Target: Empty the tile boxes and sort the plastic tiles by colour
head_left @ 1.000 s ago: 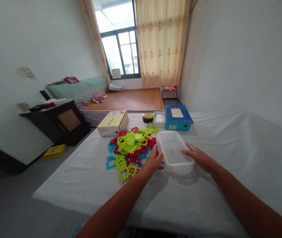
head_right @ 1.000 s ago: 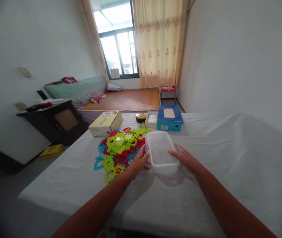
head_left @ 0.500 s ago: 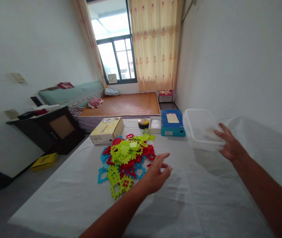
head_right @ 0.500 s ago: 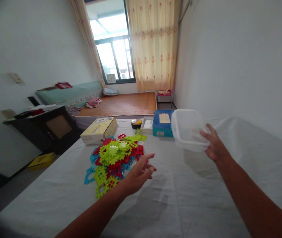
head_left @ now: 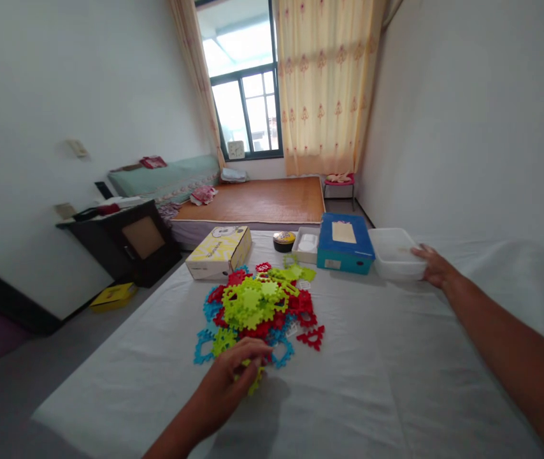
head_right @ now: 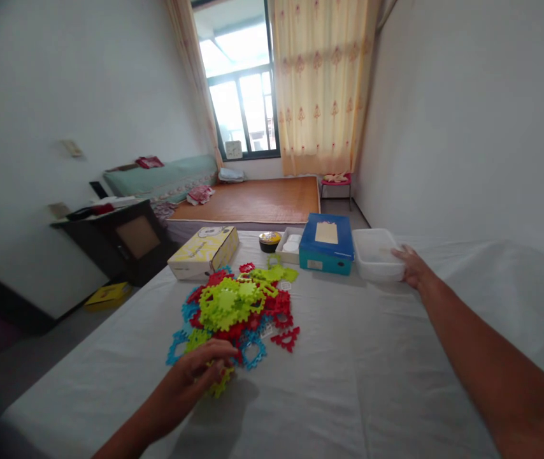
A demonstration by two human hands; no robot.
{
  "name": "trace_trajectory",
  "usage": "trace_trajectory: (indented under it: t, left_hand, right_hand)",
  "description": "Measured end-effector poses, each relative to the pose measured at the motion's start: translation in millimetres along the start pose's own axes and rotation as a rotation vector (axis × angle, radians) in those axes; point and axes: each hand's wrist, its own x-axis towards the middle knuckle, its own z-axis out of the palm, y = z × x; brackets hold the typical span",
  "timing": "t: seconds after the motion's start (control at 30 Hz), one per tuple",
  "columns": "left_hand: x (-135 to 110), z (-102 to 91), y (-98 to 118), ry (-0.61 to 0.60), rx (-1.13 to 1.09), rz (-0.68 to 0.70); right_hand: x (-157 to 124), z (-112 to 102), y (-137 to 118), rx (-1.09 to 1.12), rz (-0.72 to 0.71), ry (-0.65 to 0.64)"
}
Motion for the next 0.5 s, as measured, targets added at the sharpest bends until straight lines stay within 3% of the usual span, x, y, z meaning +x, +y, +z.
trace_trajectory:
  t: [0.1,0.23,0.3,0.37,0.43,0.5]
  left_hand:
    - [-6.1,-14.0,-7.6,0.078,0.039,-0.032]
    - [-14.6,-25.0,-13.9,0.158,0.070,-0.020]
    - [-19.4,-30.7,-18.0,0.182,0.080,-0.006]
    - [-21.7,-36.5,-22.8,0.202,0.083,0.001]
    - [-18.0,-41.6,-27.1,0.238,0.087,0.010]
    - [-6.1,-46.7,-30.5,0.305,0.090,0.033]
  right_hand:
    - [5.0,13.2,-0.4,-0.036,0.082,0.026]
    - [8.9,18.2,-10.4,-0.406,0.046,0.162]
    - [0.9,31.6,-25.3,-0.611,-0.175,0.304]
    - [-19.6,64.8,-42.9,-0.716,-0.531,0.367]
    - [-50.2,118.2,-55.4,-0.724,-0.807,0.116]
    - [-81.9,181.4,-57.2,-0.785,-0.941,-0.374]
